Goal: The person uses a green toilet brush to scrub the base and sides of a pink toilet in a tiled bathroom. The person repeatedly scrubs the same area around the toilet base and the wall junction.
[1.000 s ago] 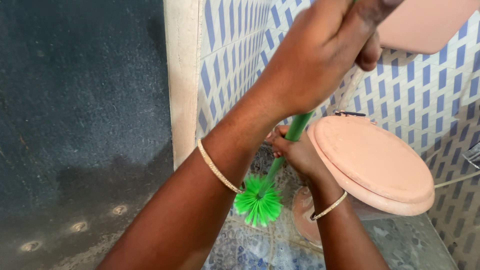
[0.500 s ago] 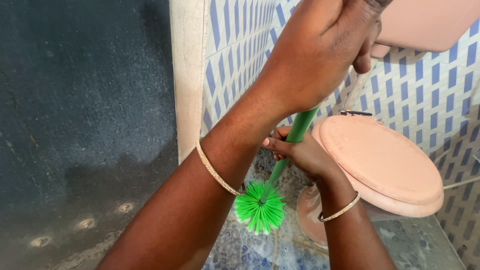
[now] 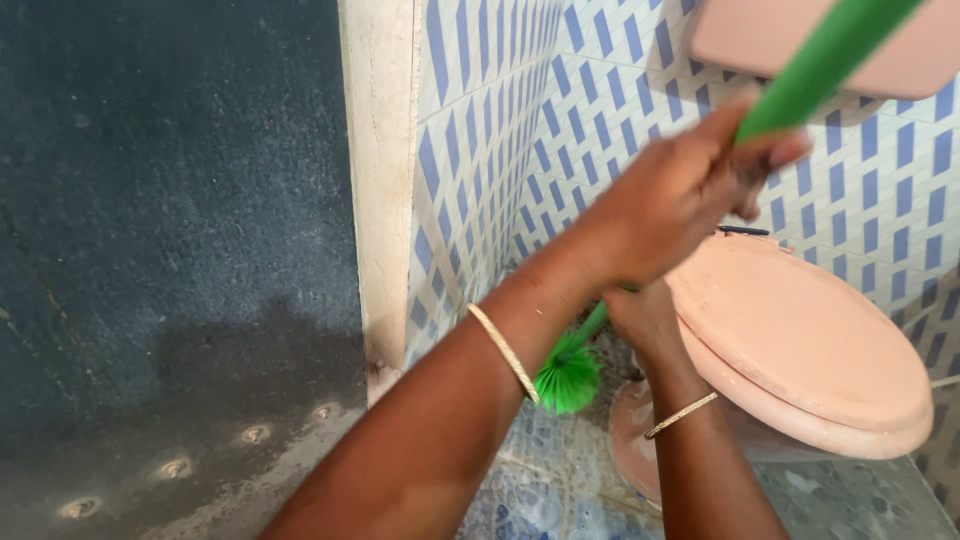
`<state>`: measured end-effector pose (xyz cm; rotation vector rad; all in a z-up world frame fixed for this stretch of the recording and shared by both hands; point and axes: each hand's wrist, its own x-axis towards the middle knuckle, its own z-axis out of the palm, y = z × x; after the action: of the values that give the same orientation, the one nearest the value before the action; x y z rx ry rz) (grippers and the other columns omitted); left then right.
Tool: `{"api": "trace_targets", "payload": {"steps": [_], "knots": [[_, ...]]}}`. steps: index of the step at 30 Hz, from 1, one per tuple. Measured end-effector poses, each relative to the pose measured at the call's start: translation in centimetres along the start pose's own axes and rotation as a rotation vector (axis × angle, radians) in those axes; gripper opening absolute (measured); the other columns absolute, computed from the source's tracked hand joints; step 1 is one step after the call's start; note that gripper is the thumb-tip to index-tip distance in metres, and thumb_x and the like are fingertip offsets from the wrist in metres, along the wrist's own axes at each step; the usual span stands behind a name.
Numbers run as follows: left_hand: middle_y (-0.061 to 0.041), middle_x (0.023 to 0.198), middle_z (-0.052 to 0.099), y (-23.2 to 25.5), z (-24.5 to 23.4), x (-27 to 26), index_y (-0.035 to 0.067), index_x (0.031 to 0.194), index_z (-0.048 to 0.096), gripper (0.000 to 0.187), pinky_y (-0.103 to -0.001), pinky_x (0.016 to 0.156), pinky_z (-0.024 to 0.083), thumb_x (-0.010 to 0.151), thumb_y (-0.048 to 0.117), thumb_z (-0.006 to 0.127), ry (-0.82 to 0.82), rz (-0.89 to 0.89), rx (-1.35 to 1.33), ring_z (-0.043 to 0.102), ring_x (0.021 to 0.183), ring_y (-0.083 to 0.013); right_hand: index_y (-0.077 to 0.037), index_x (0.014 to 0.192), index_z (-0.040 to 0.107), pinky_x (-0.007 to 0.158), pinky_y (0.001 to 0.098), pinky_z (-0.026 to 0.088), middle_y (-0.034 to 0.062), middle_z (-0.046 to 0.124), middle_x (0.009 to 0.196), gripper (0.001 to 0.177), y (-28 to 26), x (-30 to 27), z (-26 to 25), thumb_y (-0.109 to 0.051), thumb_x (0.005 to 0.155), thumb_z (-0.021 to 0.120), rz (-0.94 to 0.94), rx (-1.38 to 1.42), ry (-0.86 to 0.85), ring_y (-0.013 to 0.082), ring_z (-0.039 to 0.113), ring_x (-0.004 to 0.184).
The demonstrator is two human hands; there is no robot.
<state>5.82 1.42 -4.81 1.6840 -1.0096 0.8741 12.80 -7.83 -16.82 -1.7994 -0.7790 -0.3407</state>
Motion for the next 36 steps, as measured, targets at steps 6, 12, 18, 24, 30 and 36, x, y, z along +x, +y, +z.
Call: {"api": "trace_targets", "payload": {"steps": [6, 12, 18, 24, 30, 36], "knots": [[-0.008, 0.114, 0.076, -4.4, 1.1, -5.2, 0.017, 0.137, 0.056, 0.049, -0.052, 0.097, 0.050, 0.102, 0.050, 0.048, -0.098, -0.229, 0.275, 0.070, 0.109, -0.0325, -0.001, 0.111, 0.066, 0.078, 0.0491, 0.051, 0.0242, 0.072, 0.102, 0.037, 5.4, 2.0, -1.0, -0.033, 0.092, 0.065, 0.074, -0.594, 0.166, 0.0421, 0.067, 0.095], [-0.012, 0.110, 0.073, -6.5, 1.2, -7.0, 0.015, 0.120, 0.061, 0.040, -0.056, 0.095, 0.044, 0.102, 0.048, 0.051, -0.090, -0.336, 0.437, 0.067, 0.110, -0.0365, -0.001, 0.140, 0.055, 0.100, 0.0382, 0.049, 0.0120, 0.065, 0.125, 0.041, 7.3, 2.7, 0.9, -0.018, 0.102, 0.056, -0.553, -1.067, 0.043, 0.0257, 0.063, 0.120], [-0.014, 0.109, 0.072, -6.8, 0.9, -6.0, 0.012, 0.121, 0.058, 0.044, -0.052, 0.083, 0.050, 0.099, 0.050, 0.052, -0.118, -0.275, 0.411, 0.067, 0.102, -0.0395, -0.008, 0.140, 0.051, 0.094, 0.0364, 0.049, 0.0053, 0.062, 0.131, 0.055, 4.1, 1.6, 1.6, -0.038, 0.094, 0.056, 0.343, 0.119, -0.079, 0.0185, 0.059, 0.118], [-0.014, 0.100, 0.072, -5.2, -0.5, -5.9, 0.011, 0.113, 0.053, 0.045, -0.050, 0.079, 0.051, 0.099, 0.053, 0.050, -0.167, -0.274, 0.464, 0.069, 0.094, -0.0366, -0.006, 0.138, 0.053, 0.098, 0.0380, 0.048, 0.0072, 0.062, 0.133, 0.053, 4.2, 0.8, 3.3, -0.034, 0.094, 0.060, 0.298, 0.122, -0.101, 0.0192, 0.058, 0.122], [-0.003, 0.081, 0.071, -1.4, -0.6, -3.0, 0.014, 0.115, 0.048, 0.043, -0.041, 0.065, 0.056, 0.102, 0.055, 0.042, -0.062, -0.200, 0.473, 0.070, 0.073, -0.0189, -0.002, 0.133, 0.059, 0.101, 0.0396, 0.047, 0.0099, 0.064, 0.134, 0.047, 6.1, 2.2, 3.6, -0.031, 0.096, 0.062, -0.008, -0.028, -0.060, 0.0206, 0.059, 0.123], [0.000, 0.072, 0.061, 4.6, -2.2, 2.1, 0.005, 0.127, 0.054, 0.033, -0.022, 0.036, 0.043, 0.113, 0.031, 0.040, 0.268, 0.135, 0.371, 0.054, 0.046, -0.0096, 0.001, 0.129, 0.062, 0.103, 0.0407, 0.047, 0.0126, 0.065, 0.135, 0.043, 3.5, -0.9, 6.6, -0.027, 0.097, 0.064, -0.032, 0.089, -0.355, 0.0212, 0.059, 0.125]]}}
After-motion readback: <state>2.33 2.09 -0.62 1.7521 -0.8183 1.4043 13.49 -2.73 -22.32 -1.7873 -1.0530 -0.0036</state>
